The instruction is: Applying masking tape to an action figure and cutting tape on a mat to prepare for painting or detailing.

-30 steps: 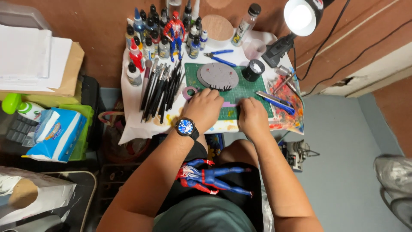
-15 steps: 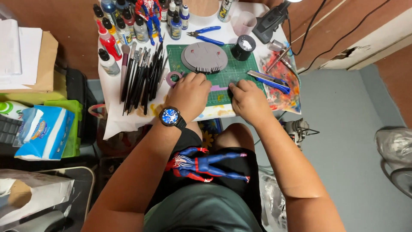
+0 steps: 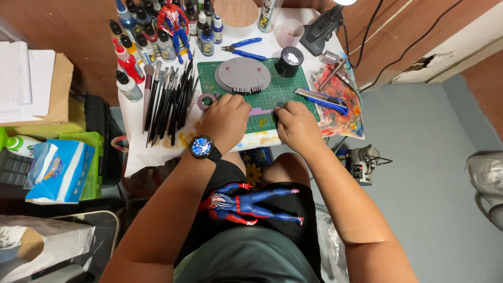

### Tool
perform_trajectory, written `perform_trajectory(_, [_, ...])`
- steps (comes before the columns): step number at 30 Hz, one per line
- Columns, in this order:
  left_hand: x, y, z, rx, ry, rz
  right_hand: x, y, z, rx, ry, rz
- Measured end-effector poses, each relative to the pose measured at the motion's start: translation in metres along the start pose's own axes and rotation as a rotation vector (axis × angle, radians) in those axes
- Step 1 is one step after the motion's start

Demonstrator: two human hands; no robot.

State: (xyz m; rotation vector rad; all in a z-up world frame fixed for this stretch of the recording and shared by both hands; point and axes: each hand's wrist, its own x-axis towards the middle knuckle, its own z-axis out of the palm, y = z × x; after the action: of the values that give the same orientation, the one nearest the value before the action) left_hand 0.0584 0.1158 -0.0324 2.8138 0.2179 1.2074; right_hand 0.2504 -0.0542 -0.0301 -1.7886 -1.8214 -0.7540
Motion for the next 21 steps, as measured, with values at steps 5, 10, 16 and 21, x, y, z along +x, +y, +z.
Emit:
perform_trajectory(5, [0.001, -0.002, 0.002, 0.017, 0.007, 0.015, -0.016, -0.015, -0.038, 0.268, 0.071, 0.125])
perform_trajectory(10, [0.0, -0.001, 0.002, 0.01, 0.032, 0.024, -0.098, -0.047, -0.069, 0.331, 0.17, 0.349])
perform_trajectory(16, [0.012, 0.014, -0.023, 0.109, 0.196, 0.056, -0.236, -0.08, -0.077, 0.366, 0.156, 0.782])
perform_trajectory(21, [0.015, 0.01, -0.054, -0.07, 0.088, -0.137, -0.292, -0.089, -0.086, 0.44, 0.046, 1.276])
